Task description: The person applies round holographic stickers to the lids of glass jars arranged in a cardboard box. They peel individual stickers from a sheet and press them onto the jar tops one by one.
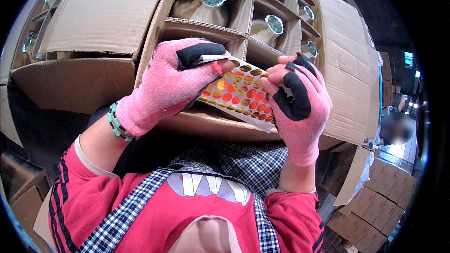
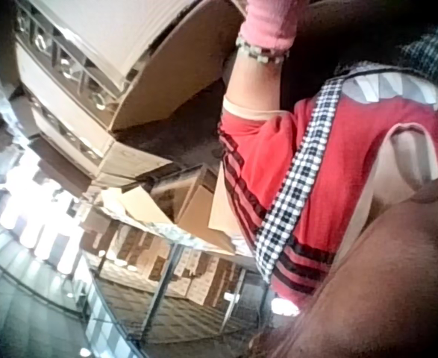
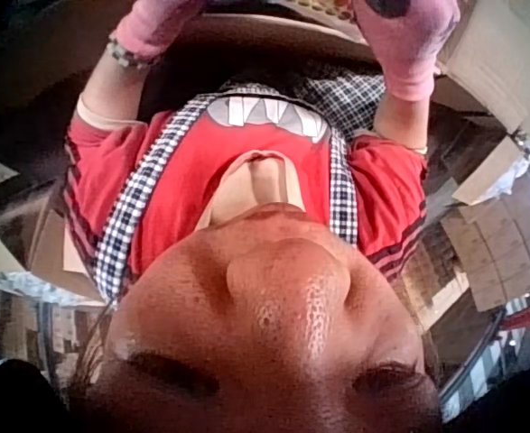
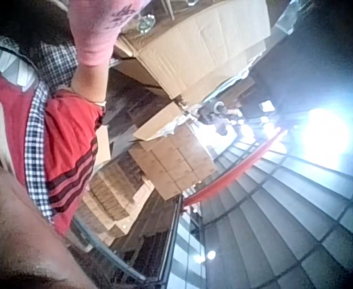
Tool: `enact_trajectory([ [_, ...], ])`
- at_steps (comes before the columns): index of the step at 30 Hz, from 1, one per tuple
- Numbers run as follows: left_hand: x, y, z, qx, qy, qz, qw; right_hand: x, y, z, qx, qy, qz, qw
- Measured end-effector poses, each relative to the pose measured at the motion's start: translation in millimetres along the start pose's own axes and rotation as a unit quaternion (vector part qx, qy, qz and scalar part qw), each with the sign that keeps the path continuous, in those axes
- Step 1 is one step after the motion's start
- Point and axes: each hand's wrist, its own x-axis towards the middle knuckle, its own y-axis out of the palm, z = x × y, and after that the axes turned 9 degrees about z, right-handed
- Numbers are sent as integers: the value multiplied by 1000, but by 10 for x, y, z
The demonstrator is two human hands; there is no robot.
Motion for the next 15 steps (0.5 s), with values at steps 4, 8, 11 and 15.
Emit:
enact_trajectory([
  [4, 2, -3, -34, -11, -9, 2, 1000, -8, 10, -4, 29, 6, -13, 999],
  [8, 9, -71, 37, 83, 84, 50, 992, -2, 19, 56, 115, 131, 21, 984],
  [11, 31, -41, 44, 138, 152, 72, 976, -62, 5, -3, 127, 148, 55, 979],
  [15, 15, -49, 15, 122, 135, 67, 981, -73, -6, -36, 73, 68, 32, 994],
])
